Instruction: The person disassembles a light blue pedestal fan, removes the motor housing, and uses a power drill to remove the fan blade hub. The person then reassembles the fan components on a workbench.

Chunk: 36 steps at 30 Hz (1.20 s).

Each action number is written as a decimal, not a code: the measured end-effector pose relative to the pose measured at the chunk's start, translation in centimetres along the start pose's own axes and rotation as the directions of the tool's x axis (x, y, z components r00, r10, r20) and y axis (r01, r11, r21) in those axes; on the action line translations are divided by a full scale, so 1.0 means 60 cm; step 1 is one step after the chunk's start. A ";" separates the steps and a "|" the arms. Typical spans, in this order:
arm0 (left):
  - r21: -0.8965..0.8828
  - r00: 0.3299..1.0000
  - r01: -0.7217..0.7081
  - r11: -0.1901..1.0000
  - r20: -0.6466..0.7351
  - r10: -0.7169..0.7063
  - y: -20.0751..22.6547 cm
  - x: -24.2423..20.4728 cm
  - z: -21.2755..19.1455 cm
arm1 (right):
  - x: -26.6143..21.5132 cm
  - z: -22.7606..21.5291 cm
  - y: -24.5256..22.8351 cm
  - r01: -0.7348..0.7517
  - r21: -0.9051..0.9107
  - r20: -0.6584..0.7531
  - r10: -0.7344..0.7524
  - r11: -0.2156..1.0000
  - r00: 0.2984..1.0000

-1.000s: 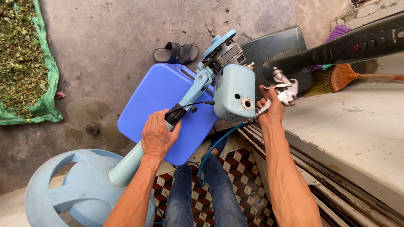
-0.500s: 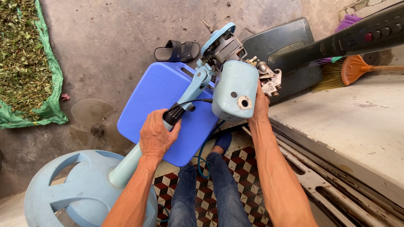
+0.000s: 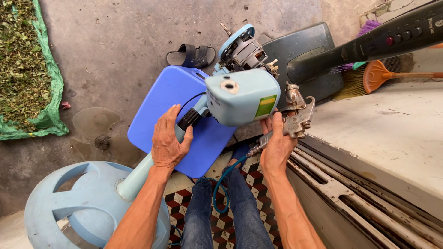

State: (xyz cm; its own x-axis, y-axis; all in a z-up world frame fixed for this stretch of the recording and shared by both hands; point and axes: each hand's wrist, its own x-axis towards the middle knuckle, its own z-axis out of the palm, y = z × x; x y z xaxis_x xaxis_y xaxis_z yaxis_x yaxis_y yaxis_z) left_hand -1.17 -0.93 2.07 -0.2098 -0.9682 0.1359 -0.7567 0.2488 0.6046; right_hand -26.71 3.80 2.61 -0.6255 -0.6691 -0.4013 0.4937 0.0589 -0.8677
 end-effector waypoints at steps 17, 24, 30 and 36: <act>0.041 0.989 0.012 0.999 0.148 -0.018 -0.022 0.022 -0.005 | -0.040 0.078 -0.046 0.229 -0.226 0.203 -0.184 0.947 0.962; -0.007 0.970 0.104 0.995 0.221 -0.099 -0.031 0.035 -0.010 | -0.021 0.078 -0.055 0.130 -0.073 0.209 -0.112 0.989 0.971; -0.033 0.973 0.052 0.998 0.227 -0.043 -0.039 0.044 -0.013 | -0.029 0.054 -0.029 0.088 -0.376 0.095 -0.057 0.922 0.994; 0.033 0.954 0.044 0.998 0.296 -0.052 -0.044 0.051 -0.011 | -0.055 0.042 0.005 0.179 -0.603 0.214 -0.058 0.777 0.975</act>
State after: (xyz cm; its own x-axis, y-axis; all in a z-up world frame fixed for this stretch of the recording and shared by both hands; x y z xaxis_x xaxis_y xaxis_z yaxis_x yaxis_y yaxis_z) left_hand 0.59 -4.56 1.43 -0.3437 -0.9295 -0.1338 -0.7850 0.2062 0.5842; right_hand -22.98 4.12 4.42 -0.5094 -0.8145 -0.2778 -0.0928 0.3730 -0.9232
